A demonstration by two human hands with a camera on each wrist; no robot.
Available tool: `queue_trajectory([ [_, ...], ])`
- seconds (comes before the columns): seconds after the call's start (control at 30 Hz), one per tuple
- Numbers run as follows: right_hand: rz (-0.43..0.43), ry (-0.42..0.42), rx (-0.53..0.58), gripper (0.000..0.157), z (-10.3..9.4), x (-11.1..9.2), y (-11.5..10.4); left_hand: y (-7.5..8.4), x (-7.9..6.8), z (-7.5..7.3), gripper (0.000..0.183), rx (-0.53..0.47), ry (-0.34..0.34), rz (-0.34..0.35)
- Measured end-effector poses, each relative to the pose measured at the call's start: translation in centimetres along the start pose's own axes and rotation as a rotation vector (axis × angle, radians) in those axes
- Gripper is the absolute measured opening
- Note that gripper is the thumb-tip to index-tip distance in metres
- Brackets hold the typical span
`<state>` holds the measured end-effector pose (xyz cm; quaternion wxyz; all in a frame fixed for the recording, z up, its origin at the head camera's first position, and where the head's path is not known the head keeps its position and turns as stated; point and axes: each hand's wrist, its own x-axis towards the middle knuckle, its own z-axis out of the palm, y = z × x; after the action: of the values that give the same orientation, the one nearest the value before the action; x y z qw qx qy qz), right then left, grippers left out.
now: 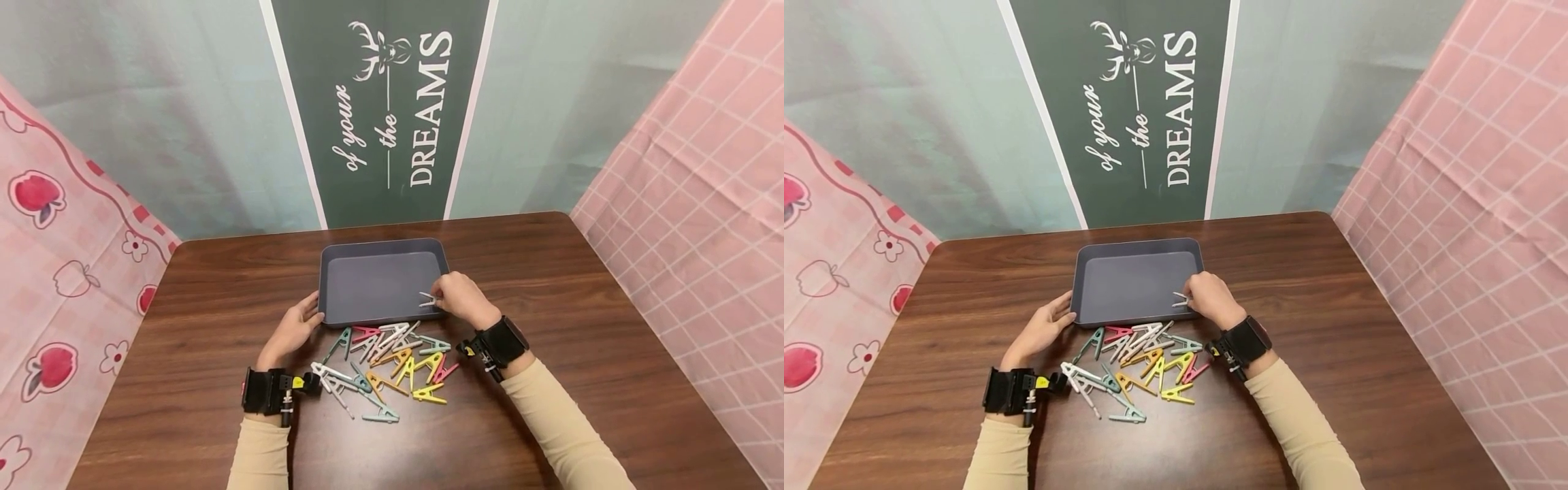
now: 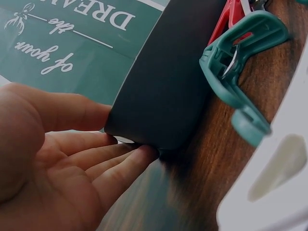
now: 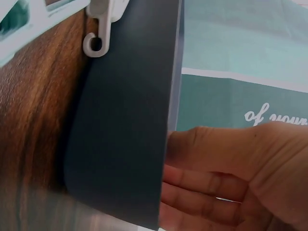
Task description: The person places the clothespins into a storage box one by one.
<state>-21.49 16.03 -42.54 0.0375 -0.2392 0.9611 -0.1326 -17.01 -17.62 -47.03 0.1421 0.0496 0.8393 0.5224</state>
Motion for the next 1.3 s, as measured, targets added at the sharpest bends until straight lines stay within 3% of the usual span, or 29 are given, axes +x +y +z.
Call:
queue_trajectory([
  [0.57,-0.006,-0.095,-0.089,0.01,0.3,1.1,0.4,0.1,0.3,0.1,0.059,-0.021,-0.004,0.001],
  [0.87,-0.034,-0.071,-0.11,0.008,0.6,1.3,0.2,-0.1,0.5,0.0,0.059,-0.013,-0.002,-0.001],
  [1.3,-0.006,-0.08,-0.092,0.006,1.3,1.3,0.1,-0.1,0.1,0.0,0.06,0.006,-0.001,-0.017],
])
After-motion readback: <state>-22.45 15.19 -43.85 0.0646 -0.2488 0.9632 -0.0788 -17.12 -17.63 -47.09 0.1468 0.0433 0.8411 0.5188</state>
